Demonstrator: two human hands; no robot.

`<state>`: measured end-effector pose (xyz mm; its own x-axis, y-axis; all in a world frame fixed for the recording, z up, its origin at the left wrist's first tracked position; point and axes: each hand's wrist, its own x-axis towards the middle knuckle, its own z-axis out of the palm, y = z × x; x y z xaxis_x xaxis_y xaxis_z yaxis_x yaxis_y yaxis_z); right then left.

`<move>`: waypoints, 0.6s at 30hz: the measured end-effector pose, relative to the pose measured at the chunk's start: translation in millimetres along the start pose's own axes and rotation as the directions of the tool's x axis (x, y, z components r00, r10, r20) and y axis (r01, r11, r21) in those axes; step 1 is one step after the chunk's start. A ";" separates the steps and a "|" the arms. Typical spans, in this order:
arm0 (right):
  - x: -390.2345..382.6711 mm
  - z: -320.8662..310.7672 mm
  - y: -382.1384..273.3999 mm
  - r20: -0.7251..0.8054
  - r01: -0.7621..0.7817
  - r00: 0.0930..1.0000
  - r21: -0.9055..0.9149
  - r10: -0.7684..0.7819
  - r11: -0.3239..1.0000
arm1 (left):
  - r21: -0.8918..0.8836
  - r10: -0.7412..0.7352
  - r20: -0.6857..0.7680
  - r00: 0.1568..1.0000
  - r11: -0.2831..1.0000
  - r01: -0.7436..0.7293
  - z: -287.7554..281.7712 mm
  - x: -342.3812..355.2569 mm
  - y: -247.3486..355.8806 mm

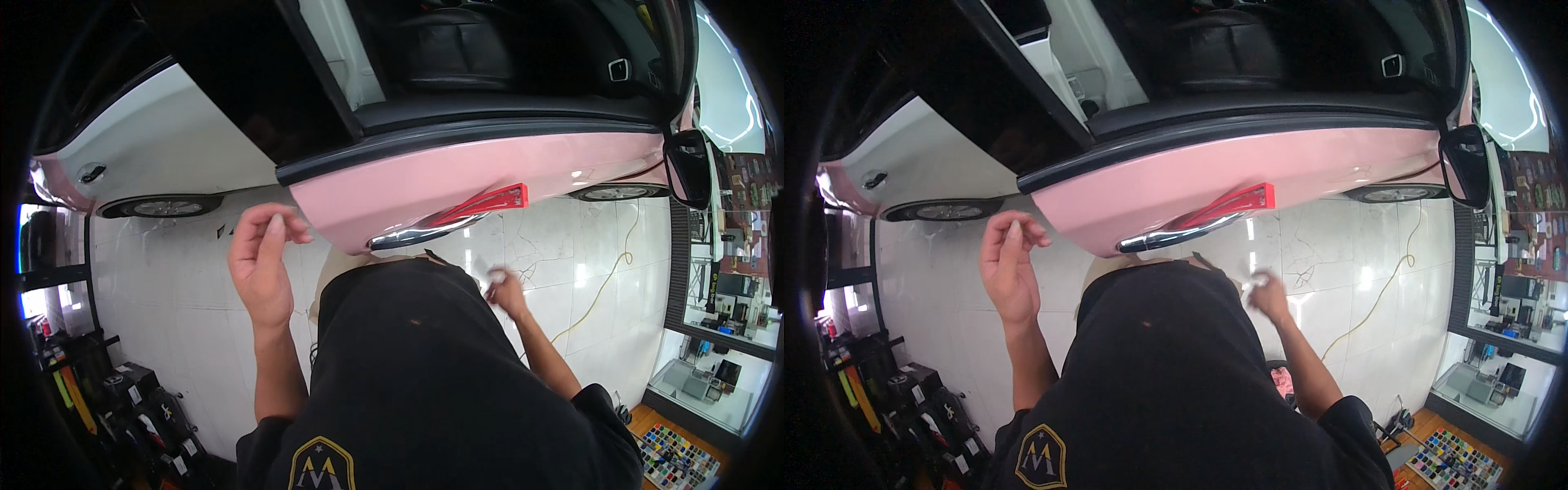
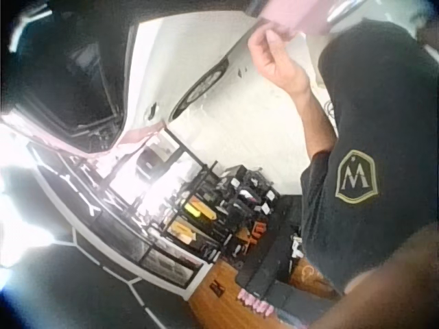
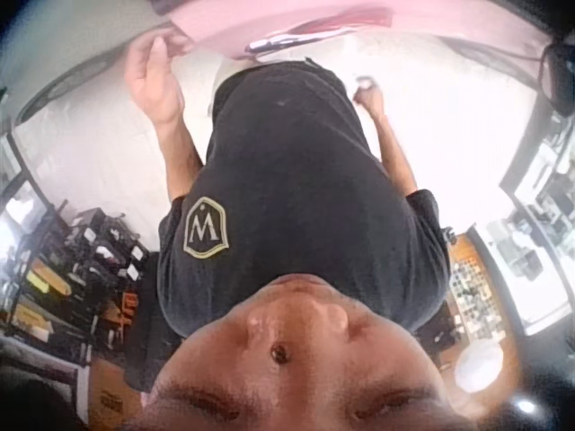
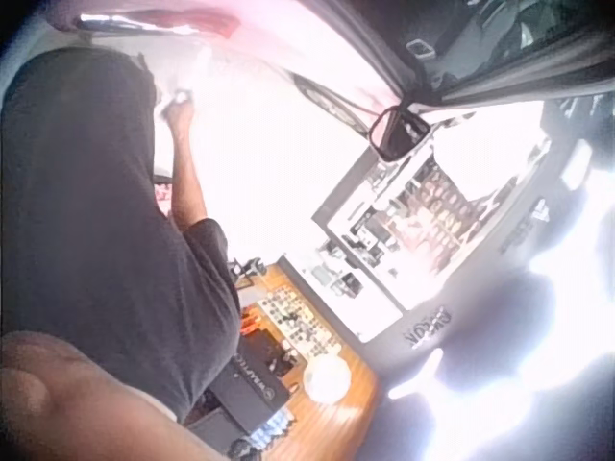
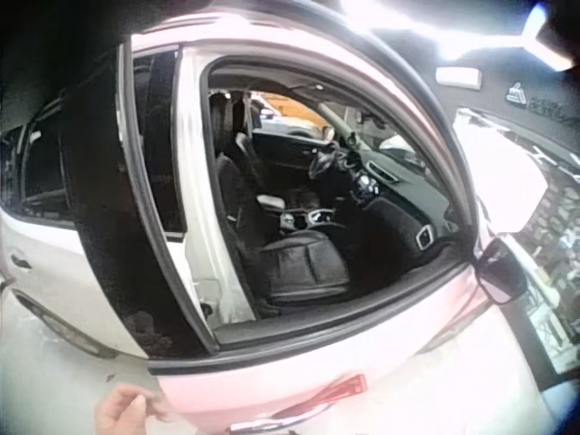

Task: The person applies a pink vinyl wrap to the driver-side door of a white car. They use a red squeegee to smooth the vinyl and a metal tool to tuck the edges into the door's rubber weather stripping. The person works methodically along the door's perimeter, ensuring the wrap adheres tightly to the surface.

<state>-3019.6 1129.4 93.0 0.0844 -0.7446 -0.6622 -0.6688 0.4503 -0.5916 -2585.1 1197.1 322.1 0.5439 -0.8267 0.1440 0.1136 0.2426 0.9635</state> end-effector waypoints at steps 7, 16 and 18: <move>-70.8 7.4 -1.8 0.404 0.146 0.905 0.009 -0.137 0.989 | 0.089 0.050 -0.060 0.997 0.995 -0.044 -22.6 10.9 9.3; -12.6 37.4 87.2 -0.190 0.077 0.982 0.358 -0.008 0.930 | 0.188 -0.133 -0.127 0.983 0.970 0.156 -30.6 35.4 -11.1; -10.3 48.9 67.0 -0.173 0.216 0.970 0.306 -0.169 0.927 | 0.118 -0.158 -0.099 0.982 0.978 0.169 -26.8 31.3 -21.5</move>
<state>-3029.1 1191.3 37.8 0.0672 -0.8838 -0.4631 -0.3760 0.4075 -0.8322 -2548.3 1179.6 299.9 0.5989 -0.8001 -0.0329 0.1048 0.0376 0.9938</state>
